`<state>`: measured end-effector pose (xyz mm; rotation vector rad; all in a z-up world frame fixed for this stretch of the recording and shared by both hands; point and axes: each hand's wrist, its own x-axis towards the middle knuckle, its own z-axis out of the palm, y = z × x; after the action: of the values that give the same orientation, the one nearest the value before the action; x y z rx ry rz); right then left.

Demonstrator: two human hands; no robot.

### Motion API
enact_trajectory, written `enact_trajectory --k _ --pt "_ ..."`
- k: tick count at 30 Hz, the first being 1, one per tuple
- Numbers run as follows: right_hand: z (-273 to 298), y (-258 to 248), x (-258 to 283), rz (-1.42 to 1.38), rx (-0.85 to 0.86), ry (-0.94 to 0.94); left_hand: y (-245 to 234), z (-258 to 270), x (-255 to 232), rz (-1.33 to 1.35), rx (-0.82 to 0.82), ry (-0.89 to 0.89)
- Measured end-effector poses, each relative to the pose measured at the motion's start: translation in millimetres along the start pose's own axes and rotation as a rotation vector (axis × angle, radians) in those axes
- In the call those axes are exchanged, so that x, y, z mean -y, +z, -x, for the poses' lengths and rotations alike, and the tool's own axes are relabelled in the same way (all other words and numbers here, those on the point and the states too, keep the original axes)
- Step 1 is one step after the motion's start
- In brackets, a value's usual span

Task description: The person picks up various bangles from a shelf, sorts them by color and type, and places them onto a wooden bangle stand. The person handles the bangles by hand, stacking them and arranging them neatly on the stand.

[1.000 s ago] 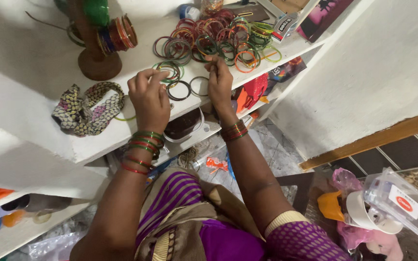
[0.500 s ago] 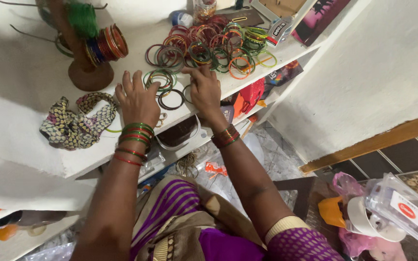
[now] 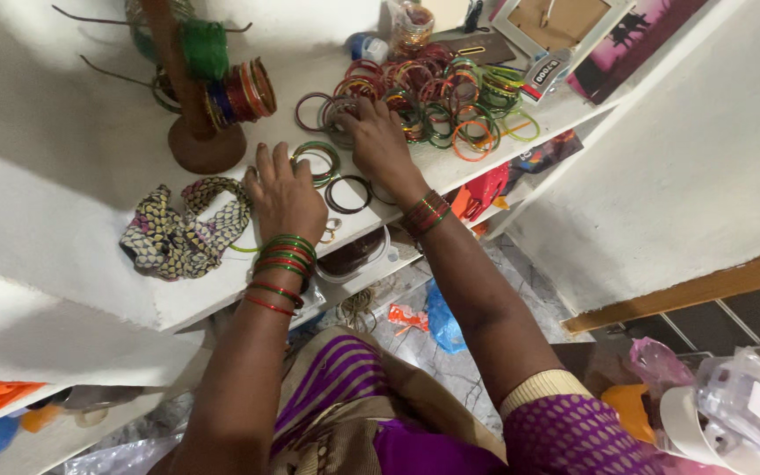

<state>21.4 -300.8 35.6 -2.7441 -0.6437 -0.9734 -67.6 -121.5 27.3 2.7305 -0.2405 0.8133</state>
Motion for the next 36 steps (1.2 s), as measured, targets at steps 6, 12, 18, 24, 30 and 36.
enact_trajectory --k 6,12,18,24,30,36 --pt "-18 0 15 -0.053 -0.081 -0.076 1 0 1 0.047 -0.027 -0.001" --pt "-2 -33 3 -0.313 -0.257 0.08 -10 1 -1 0.108 -0.048 0.038" --pt "51 -33 -20 -0.624 -0.481 0.34 -22 2 -5 0.19 -0.074 0.099" --pt "56 -16 -29 -0.977 -0.549 0.461 -28 -10 -11 0.264 -0.105 0.143" --pt "58 -35 -10 -0.777 -0.195 0.376 -39 -22 -7 0.304 -0.004 0.139" --pt "50 -54 1 -0.661 -0.205 0.273 -34 -14 -20 0.182 0.017 0.164"
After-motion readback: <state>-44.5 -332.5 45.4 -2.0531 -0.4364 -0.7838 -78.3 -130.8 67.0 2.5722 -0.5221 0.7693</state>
